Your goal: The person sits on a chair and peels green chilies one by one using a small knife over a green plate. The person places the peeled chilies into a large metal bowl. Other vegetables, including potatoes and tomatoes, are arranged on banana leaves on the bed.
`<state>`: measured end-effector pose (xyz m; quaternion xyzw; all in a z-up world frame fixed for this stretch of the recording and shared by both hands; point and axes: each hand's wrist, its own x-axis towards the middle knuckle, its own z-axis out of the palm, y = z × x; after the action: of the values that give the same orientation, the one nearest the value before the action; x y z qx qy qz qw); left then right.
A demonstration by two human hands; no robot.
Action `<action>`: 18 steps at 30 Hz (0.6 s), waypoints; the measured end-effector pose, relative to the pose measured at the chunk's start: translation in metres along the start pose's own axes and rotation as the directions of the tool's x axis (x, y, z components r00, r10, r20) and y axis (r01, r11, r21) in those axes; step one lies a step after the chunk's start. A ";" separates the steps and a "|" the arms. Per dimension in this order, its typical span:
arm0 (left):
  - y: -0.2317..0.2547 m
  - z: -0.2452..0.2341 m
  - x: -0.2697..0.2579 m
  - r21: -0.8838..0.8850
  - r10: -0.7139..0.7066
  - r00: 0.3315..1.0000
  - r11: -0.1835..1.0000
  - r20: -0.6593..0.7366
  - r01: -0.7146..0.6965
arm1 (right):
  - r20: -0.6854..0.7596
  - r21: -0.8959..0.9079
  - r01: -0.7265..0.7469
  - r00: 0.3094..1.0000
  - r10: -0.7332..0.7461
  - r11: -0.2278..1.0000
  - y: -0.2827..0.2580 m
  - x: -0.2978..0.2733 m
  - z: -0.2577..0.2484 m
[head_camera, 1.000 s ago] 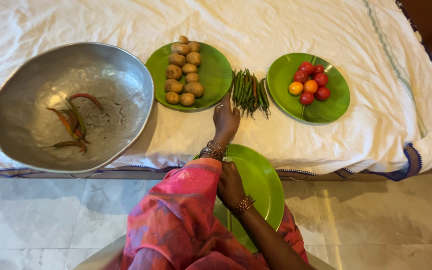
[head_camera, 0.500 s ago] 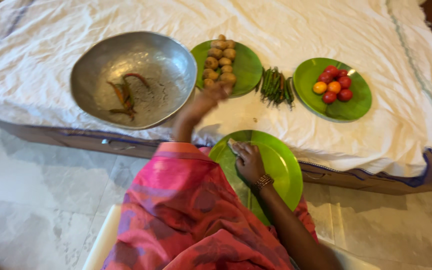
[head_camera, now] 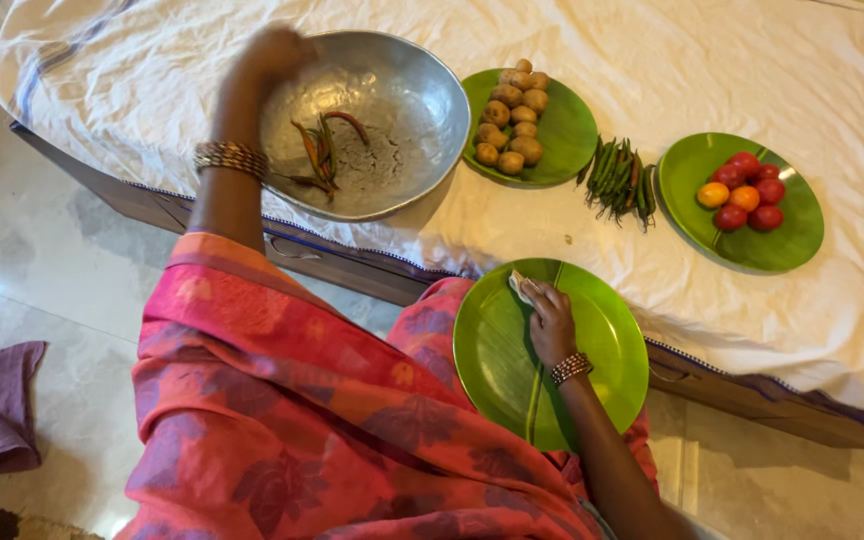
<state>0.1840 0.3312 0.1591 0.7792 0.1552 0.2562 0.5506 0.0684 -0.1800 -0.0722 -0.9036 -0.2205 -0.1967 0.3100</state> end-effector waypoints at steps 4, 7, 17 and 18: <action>-0.084 0.048 0.018 0.563 -0.152 0.987 0.821 0.060 0.092 | 0.005 -0.025 0.026 1.000 -0.025 0.999 0.000 0.000 -0.001; -0.119 0.078 0.025 0.779 -0.263 0.962 0.618 0.078 0.105 | -0.001 0.003 0.035 0.999 -0.035 0.999 -0.002 0.001 -0.003; -0.146 0.143 0.044 0.948 -0.421 0.906 0.302 0.044 0.095 | -0.007 0.062 0.013 1.000 -0.012 0.998 -0.009 0.003 -0.006; -0.147 0.140 0.043 0.946 -0.408 0.912 0.309 0.041 0.096 | -0.003 0.067 0.010 1.000 -0.009 0.998 -0.009 0.003 -0.005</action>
<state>0.3050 0.2950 -0.0056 0.9437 0.3159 -0.0783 0.0597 0.0649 -0.1764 -0.0631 -0.8914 -0.2308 -0.1921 0.3395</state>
